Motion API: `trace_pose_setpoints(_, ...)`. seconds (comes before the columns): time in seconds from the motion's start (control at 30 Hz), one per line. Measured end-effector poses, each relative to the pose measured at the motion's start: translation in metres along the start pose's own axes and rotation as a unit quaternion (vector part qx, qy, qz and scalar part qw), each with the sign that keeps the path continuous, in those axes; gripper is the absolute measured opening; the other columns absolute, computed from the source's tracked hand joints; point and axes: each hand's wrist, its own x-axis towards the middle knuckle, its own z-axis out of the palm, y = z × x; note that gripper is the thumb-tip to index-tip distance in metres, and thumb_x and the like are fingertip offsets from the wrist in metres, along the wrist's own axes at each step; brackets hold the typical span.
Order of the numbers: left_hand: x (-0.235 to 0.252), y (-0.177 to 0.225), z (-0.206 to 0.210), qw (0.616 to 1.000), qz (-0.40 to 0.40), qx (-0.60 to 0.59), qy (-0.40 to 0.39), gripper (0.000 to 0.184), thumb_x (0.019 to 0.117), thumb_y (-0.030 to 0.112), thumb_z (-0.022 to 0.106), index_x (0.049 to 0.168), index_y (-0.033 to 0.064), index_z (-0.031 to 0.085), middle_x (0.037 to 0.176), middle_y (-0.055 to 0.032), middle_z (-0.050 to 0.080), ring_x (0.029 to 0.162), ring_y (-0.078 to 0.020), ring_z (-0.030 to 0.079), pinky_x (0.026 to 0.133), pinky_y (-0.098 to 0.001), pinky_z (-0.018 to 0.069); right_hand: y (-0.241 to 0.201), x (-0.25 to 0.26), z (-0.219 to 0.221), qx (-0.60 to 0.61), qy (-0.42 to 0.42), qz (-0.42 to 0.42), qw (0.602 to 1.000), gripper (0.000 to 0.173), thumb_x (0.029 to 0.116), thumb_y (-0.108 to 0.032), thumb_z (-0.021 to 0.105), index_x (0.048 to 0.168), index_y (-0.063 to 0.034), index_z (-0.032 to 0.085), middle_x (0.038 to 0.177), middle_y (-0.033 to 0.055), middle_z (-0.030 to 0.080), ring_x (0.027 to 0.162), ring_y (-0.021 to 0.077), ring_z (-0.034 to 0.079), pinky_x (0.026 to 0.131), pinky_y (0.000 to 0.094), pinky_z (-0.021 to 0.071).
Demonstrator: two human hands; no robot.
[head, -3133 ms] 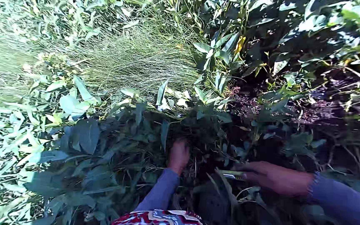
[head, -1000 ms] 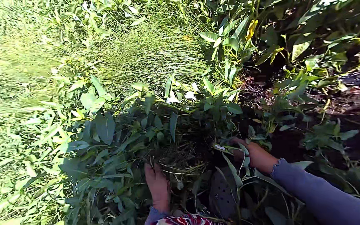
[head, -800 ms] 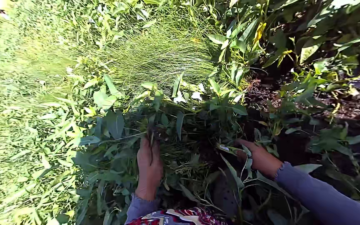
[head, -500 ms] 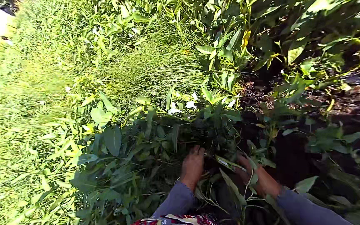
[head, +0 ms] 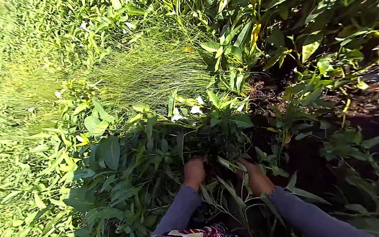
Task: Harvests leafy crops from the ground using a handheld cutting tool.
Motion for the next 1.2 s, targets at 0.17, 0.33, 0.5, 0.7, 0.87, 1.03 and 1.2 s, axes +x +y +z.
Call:
trace_pose_setpoints(0.17, -0.010, -0.034, -0.018, 0.978, -0.029, -0.194, 0.065, 0.036, 0.1075, 0.017, 0.049, 0.136, -0.0003, 0.062, 0.128, -0.0255, 0.066, 0.123, -0.0394, 0.063, 0.108, -0.0570, 0.0473, -0.003, -0.015, -0.027, 0.021, -0.054, -0.002, 0.998, 0.035, 0.1028, -0.014, 0.060, 0.136, -0.0030, 0.060, 0.123, 0.0198, 0.067, 0.109, 0.0300, 0.067, 0.100, 0.0473, 0.0524)
trace_pose_setpoints(0.33, -0.027, -0.086, -0.043, 0.928, -0.088, -0.326, 0.159, 0.036, 0.1102, 0.016, 0.047, 0.133, -0.0074, 0.060, 0.124, -0.0303, 0.065, 0.120, -0.0407, 0.062, 0.106, -0.0577, 0.0448, -0.016, -0.018, -0.031, -0.008, -0.044, -0.051, 0.998, 0.034, 0.1034, -0.010, 0.057, 0.136, -0.0035, 0.059, 0.112, 0.0201, 0.070, 0.095, 0.0329, 0.070, 0.091, 0.0519, 0.0547)
trace_pose_setpoints(0.5, -0.037, -0.063, -0.045, 0.955, -0.036, -0.255, 0.148, 0.036, 0.1068, 0.017, 0.052, 0.135, -0.0040, 0.059, 0.118, -0.0275, 0.067, 0.113, -0.0395, 0.066, 0.101, -0.0583, 0.0499, -0.010, -0.011, -0.019, -0.042, -0.023, -0.103, 0.994, 0.033, 0.1022, -0.010, 0.058, 0.135, -0.0051, 0.059, 0.110, 0.0202, 0.070, 0.093, 0.0335, 0.071, 0.088, 0.0530, 0.0561)
trace_pose_setpoints(0.7, -0.012, -0.012, -0.003, 1.000, -0.009, -0.005, 0.013, 0.039, 0.1015, 0.020, 0.060, 0.138, 0.0042, 0.060, 0.128, -0.0211, 0.066, 0.115, -0.0399, 0.067, 0.097, -0.0577, 0.0543, -0.012, -0.008, -0.025, -0.062, -0.037, -0.073, 0.995, 0.033, 0.1028, -0.011, 0.058, 0.136, -0.0081, 0.059, 0.109, 0.0182, 0.071, 0.090, 0.0316, 0.071, 0.087, 0.0518, 0.0570)
trace_pose_setpoints(0.87, -0.009, -0.012, 0.001, 0.999, 0.018, 0.015, -0.025, 0.033, 0.0980, 0.015, 0.065, 0.129, 0.0022, 0.067, 0.127, -0.0231, 0.067, 0.119, -0.0418, 0.065, 0.099, -0.0598, 0.0524, -0.005, -0.010, -0.028, -0.053, -0.043, -0.082, 0.994, 0.034, 0.1034, -0.013, 0.057, 0.137, -0.0084, 0.058, 0.105, 0.0180, 0.070, 0.088, 0.0304, 0.070, 0.085, 0.0503, 0.0562)
trace_pose_setpoints(1.03, 0.001, -0.016, 0.000, 0.999, 0.019, 0.008, -0.030, 0.031, 0.0970, 0.012, 0.062, 0.126, 0.0054, 0.070, 0.127, -0.0204, 0.068, 0.119, -0.0396, 0.065, 0.099, -0.0597, 0.0521, -0.009, -0.011, -0.024, -0.071, -0.034, -0.067, 0.995, 0.035, 0.1038, -0.013, 0.057, 0.138, -0.0087, 0.057, 0.108, 0.0191, 0.070, 0.091, 0.0324, 0.070, 0.088, 0.0516, 0.0560)
trace_pose_setpoints(1.2, -0.014, -0.011, -0.021, 0.999, 0.035, 0.009, 0.020, 0.032, 0.0971, 0.006, 0.060, 0.129, 0.0068, 0.067, 0.124, -0.0219, 0.067, 0.114, -0.0409, 0.066, 0.094, -0.0588, 0.0553, -0.002, -0.017, -0.021, -0.088, -0.016, -0.075, 0.993, 0.034, 0.1036, -0.016, 0.056, 0.137, -0.0102, 0.057, 0.109, 0.0167, 0.070, 0.093, 0.0307, 0.070, 0.087, 0.0512, 0.0563)
